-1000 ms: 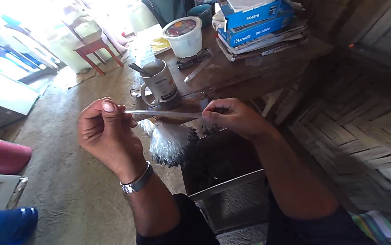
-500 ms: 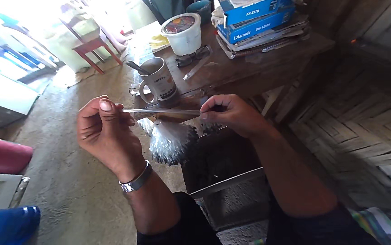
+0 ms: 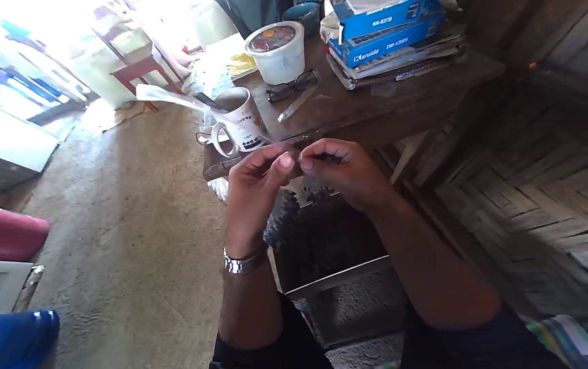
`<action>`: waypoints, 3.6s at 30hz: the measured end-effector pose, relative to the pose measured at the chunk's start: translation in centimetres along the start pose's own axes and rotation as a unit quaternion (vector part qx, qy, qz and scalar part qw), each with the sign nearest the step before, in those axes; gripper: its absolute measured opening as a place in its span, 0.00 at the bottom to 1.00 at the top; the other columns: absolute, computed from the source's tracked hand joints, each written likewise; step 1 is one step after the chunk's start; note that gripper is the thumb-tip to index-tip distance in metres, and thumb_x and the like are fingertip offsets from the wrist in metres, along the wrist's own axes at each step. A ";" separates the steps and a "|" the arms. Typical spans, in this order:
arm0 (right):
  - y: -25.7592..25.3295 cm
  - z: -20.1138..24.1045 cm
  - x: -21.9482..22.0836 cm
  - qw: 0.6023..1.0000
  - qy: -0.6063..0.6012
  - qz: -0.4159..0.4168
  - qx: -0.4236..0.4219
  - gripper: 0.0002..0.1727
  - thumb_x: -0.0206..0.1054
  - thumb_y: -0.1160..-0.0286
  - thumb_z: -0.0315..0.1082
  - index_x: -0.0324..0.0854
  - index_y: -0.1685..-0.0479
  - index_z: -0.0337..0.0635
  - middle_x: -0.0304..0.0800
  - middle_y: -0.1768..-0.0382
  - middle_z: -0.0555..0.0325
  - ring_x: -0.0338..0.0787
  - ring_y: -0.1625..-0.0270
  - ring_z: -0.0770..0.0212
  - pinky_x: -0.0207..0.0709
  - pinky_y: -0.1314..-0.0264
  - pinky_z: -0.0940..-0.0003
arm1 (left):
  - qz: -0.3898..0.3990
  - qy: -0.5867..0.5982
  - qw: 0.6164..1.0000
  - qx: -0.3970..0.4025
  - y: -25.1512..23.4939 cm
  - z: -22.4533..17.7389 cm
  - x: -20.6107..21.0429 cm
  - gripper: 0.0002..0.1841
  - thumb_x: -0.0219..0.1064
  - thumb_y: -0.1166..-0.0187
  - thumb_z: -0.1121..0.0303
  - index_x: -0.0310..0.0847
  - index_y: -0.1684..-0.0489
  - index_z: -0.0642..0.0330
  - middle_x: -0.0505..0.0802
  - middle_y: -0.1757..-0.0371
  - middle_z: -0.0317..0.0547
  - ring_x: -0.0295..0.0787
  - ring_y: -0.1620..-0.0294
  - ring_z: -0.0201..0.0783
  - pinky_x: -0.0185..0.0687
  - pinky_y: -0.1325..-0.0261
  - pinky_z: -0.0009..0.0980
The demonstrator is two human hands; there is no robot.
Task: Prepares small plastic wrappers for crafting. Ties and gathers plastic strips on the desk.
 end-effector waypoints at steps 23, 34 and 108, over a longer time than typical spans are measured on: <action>-0.2 -0.4 0.5 0.996 0.081 0.001 -0.035 0.10 0.70 0.18 0.35 0.92 0.52 0.38 0.93 0.54 0.58 0.91 0.53 0.67 0.87 0.50 0.73 | -0.025 0.019 0.999 -0.022 0.2 0.1 0.7 0.06 0.75 0.21 0.66 0.88 0.53 0.53 0.91 0.62 0.38 0.87 0.68 0.31 0.88 0.64 0.28; 0.5 0.4 1.1 0.991 0.124 0.003 -0.041 0.09 0.67 0.17 0.33 0.92 0.54 0.39 0.92 0.53 0.58 0.90 0.54 0.67 0.85 0.57 0.74 | -0.031 0.012 0.999 -0.020 0.1 0.3 0.2 0.09 0.67 0.14 0.68 0.90 0.46 0.56 0.93 0.53 0.39 0.88 0.63 0.30 0.87 0.59 0.26; 0.5 0.5 1.4 0.986 0.144 0.081 -0.010 0.15 0.63 0.12 0.43 0.93 0.58 0.47 0.89 0.61 0.65 0.87 0.62 0.71 0.83 0.61 0.75 | -0.227 0.152 0.962 0.015 -0.2 -0.8 -4.9 0.07 0.77 0.24 0.65 0.91 0.69 0.56 0.91 0.68 0.41 0.80 0.76 0.28 0.79 0.72 0.23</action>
Point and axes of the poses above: each hand's wrist, its own y-axis away from the middle knuckle, its own x-axis out of the palm, z = x × y, the point moved 3 cm from there along -y, towards the middle knuckle
